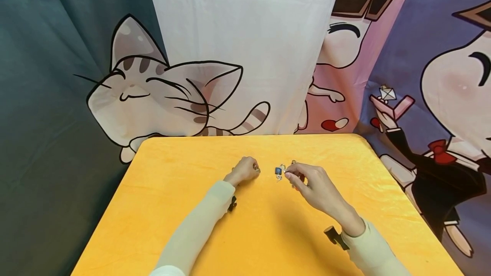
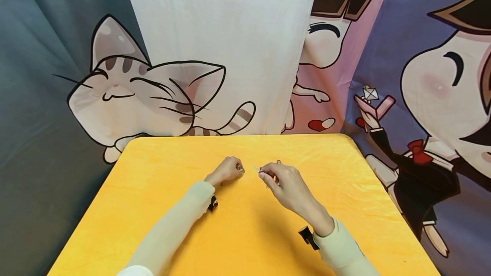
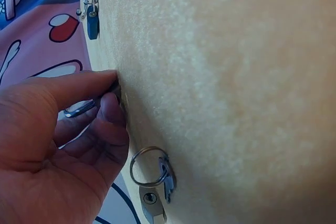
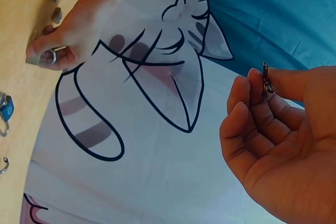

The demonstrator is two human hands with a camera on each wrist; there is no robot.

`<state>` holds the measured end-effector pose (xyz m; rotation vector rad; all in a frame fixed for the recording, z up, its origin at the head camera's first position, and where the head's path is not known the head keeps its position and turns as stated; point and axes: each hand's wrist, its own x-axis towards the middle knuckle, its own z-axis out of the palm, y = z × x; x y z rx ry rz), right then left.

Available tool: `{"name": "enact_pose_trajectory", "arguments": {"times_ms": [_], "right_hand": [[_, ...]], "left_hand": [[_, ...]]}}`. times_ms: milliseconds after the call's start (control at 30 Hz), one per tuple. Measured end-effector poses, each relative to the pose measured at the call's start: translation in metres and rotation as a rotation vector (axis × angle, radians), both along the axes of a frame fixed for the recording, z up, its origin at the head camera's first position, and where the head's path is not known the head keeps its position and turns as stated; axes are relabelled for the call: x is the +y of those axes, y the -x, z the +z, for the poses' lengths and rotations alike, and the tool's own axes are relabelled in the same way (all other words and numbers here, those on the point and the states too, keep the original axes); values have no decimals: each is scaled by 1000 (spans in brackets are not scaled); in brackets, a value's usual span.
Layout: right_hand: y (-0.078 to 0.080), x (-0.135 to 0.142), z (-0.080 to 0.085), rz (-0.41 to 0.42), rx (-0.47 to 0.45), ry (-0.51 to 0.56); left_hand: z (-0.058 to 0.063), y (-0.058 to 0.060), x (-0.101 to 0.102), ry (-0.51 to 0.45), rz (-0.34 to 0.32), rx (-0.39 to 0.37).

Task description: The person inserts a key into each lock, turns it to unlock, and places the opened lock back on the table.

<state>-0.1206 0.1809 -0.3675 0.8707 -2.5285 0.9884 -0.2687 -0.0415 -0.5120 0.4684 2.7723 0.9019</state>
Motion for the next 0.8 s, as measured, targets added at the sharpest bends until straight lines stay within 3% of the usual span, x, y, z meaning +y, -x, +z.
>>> {"name": "enact_pose_trajectory", "arguments": {"times_ms": [200,400,800], "right_hand": [[-1,1,1,-4,7,-6],[-1,2,5,-14,42,-12],[1,1,17,-18,78,-18]], "left_hand": [[1,-1,1,-3,-13,19],[7,-3,0,-95,8,6],[31,-9,1,-197,-77,161]]}}
